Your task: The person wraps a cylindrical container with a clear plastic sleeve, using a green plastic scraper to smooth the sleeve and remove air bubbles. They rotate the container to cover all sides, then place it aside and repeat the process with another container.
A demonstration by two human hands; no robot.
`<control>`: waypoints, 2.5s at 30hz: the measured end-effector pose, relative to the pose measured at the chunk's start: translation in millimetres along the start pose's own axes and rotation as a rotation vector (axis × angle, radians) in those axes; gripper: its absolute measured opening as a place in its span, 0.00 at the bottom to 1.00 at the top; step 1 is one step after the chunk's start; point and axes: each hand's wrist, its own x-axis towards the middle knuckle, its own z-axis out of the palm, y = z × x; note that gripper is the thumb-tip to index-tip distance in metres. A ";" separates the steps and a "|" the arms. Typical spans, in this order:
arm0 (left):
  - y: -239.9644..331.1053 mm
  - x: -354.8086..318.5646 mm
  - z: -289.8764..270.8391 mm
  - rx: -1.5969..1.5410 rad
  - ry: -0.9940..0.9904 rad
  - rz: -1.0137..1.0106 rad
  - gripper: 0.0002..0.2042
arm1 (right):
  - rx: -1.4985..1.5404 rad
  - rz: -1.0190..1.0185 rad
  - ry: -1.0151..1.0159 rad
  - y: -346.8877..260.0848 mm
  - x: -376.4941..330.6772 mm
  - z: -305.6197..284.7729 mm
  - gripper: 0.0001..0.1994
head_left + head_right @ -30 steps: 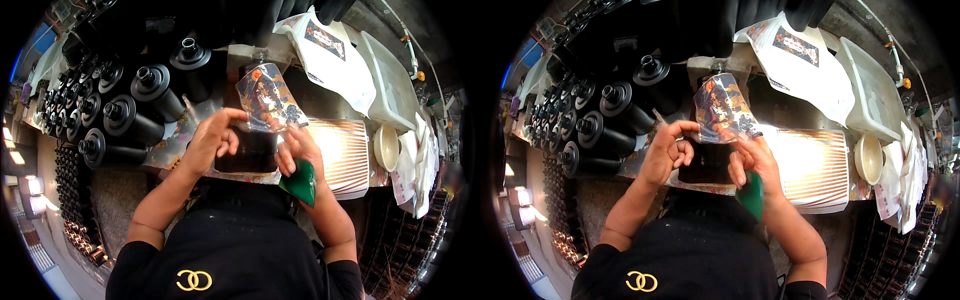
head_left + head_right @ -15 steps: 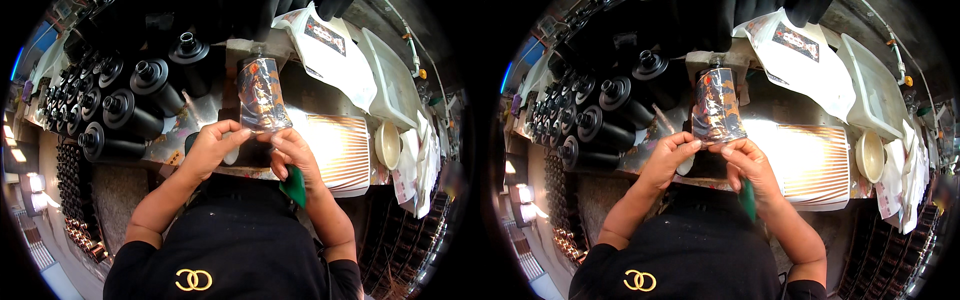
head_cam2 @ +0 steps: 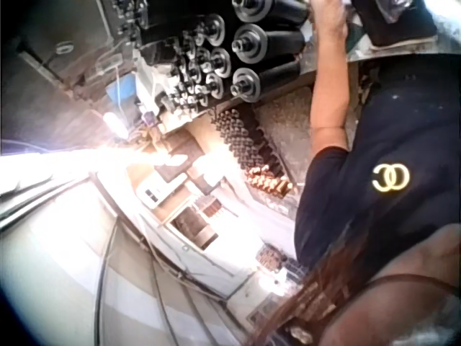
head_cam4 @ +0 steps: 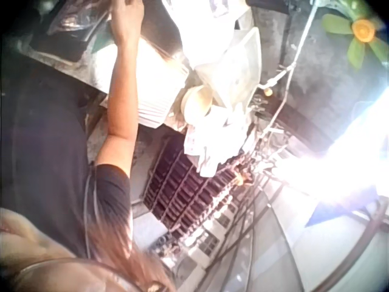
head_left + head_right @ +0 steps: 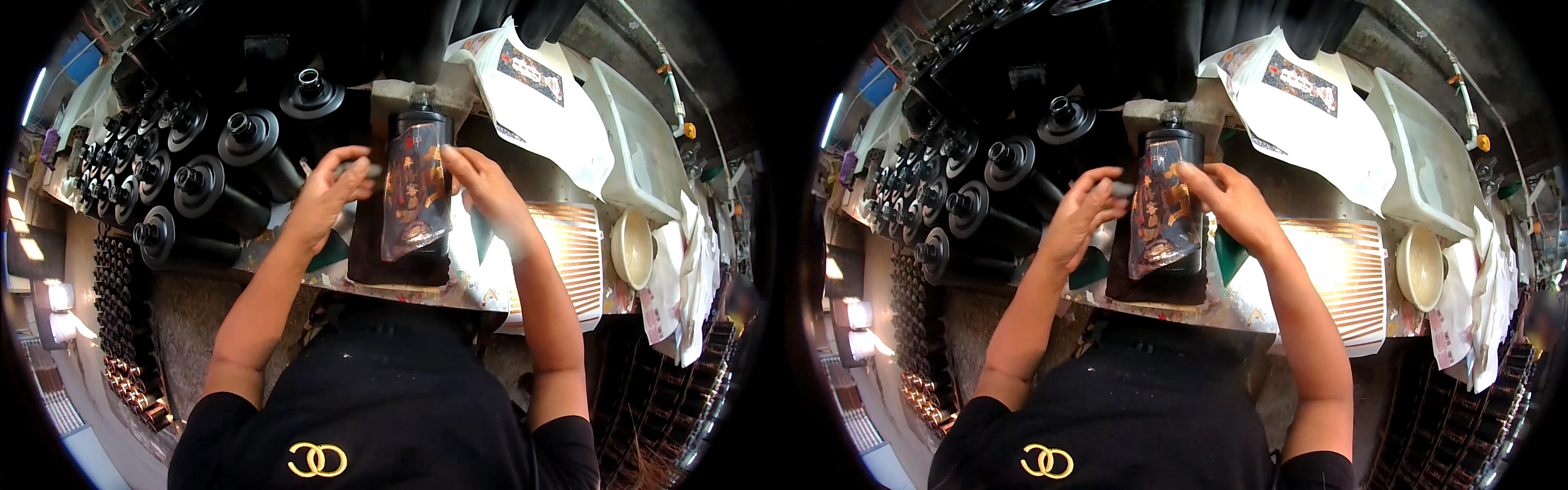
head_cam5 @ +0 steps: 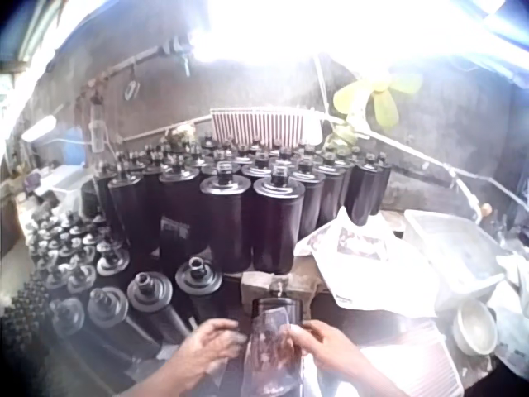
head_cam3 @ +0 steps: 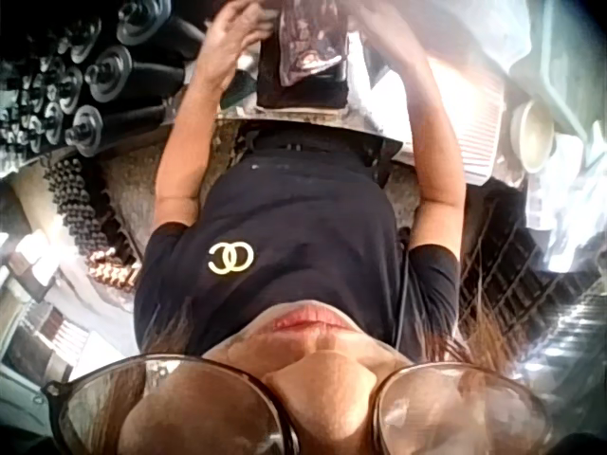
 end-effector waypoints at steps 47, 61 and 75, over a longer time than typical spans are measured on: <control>-20.1 -37.6 55.3 1.097 0.299 1.063 0.20 | 0.981 0.326 -0.115 12.8 -91.1 18.6 0.07; -6.7 -24.4 0.3 0.129 -0.089 0.200 0.20 | 0.607 0.154 -0.142 40.1 -52.5 -5.7 0.19; -6.3 41.3 30.4 -0.301 -0.122 -0.061 0.26 | 0.694 0.161 -0.037 31.0 23.4 19.3 0.23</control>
